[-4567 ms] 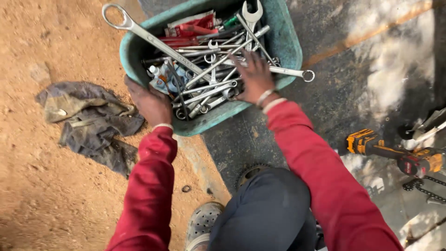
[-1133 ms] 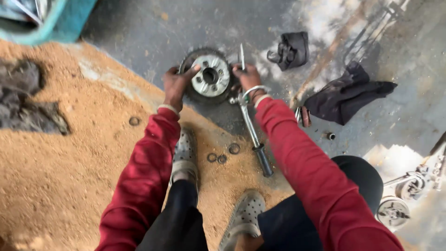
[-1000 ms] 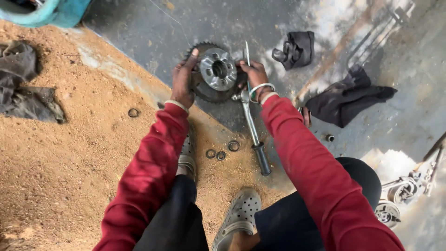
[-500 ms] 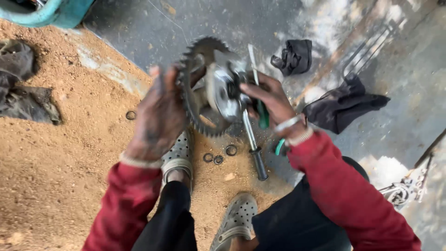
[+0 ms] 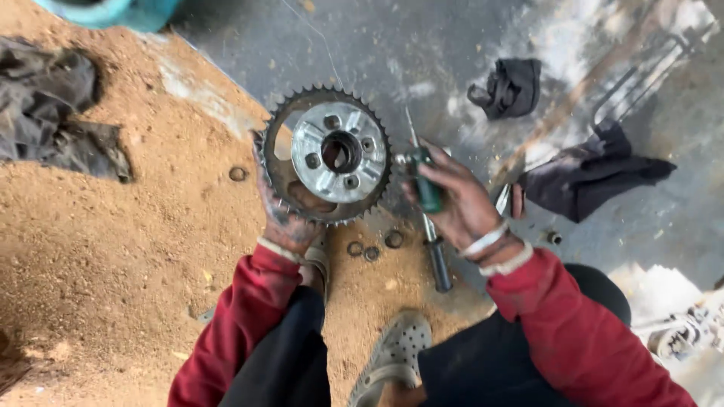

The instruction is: Cleaning and prying parts of a motorcycle sprocket assembly during a repair task.

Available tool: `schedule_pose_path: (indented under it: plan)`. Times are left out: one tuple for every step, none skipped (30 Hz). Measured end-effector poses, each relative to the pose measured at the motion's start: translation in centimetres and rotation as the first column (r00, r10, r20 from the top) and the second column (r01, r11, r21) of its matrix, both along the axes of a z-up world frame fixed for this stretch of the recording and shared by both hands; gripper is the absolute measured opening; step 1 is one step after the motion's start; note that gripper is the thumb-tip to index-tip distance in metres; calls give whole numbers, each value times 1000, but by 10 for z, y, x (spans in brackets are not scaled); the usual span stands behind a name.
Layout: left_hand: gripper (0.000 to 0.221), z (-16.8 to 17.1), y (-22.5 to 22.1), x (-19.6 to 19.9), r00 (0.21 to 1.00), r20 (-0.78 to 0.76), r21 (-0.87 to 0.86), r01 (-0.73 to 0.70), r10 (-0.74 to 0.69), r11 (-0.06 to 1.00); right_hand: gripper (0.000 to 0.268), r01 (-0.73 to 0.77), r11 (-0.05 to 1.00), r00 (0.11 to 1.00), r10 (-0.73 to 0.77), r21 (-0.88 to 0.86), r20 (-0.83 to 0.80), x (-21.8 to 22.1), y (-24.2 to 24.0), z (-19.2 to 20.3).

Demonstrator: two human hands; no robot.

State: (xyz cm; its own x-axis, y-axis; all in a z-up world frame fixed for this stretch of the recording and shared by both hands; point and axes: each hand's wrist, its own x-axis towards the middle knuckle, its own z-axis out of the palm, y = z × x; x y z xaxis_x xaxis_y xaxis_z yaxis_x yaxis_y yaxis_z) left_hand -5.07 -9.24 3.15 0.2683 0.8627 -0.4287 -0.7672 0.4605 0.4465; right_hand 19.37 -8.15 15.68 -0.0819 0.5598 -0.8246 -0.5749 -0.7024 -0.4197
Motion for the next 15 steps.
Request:
schedule_pose_path:
  plan:
    - [88,13,7,1,1000,-16,50,-12,13,999,55,-10,998,1000,8,65,23,7,-6,-2]
    - [91,27,15,2,999,-31,100,-24,27,995,58,-21,991,999,15,129,46,14,-12,-5]
    - [91,40,18,3,999,-34,98,-27,30,995,58,-23,992,999,18,127,43,16,-16,-1]
    - [95,53,22,3,985,168,54,-51,42,997,59,-209,923,967,147,324,206,18,-19,3]
    - [99,66,25,4,930,363,4,-66,60,998,60,-401,787,894,225,468,386,21,-23,6]
    - [99,69,22,3,931,361,0,-67,62,998,60,-400,789,895,228,466,383,20,-23,13]
    - [97,72,21,3,932,362,28,-41,29,999,53,-536,707,805,263,462,532,19,-23,20]
    - [96,75,19,3,932,362,56,-16,-5,998,46,-661,615,691,276,430,668,18,-23,26]
    - [96,80,20,5,933,360,50,-14,-5,999,46,-658,619,694,278,428,665,17,-22,34]
    - [93,85,21,6,964,266,21,-5,-1,1000,44,-760,504,571,220,409,791,15,-21,43]
    - [92,89,22,8,985,170,-5,-2,3,1000,41,-852,382,436,136,359,890,14,-19,51]
    - [92,91,23,10,985,170,-7,-3,4,1000,41,-852,382,436,138,358,889,12,-18,53]
    - [94,94,24,11,993,118,-33,-9,13,999,40,-876,406,357,185,260,915,11,-18,56]
    - [96,96,25,13,998,66,-59,-17,21,998,40,-891,425,277,235,158,932,10,-18,59]
    - [96,96,24,13,998,67,-64,-18,23,998,40,-892,424,276,239,156,931,9,-18,59]
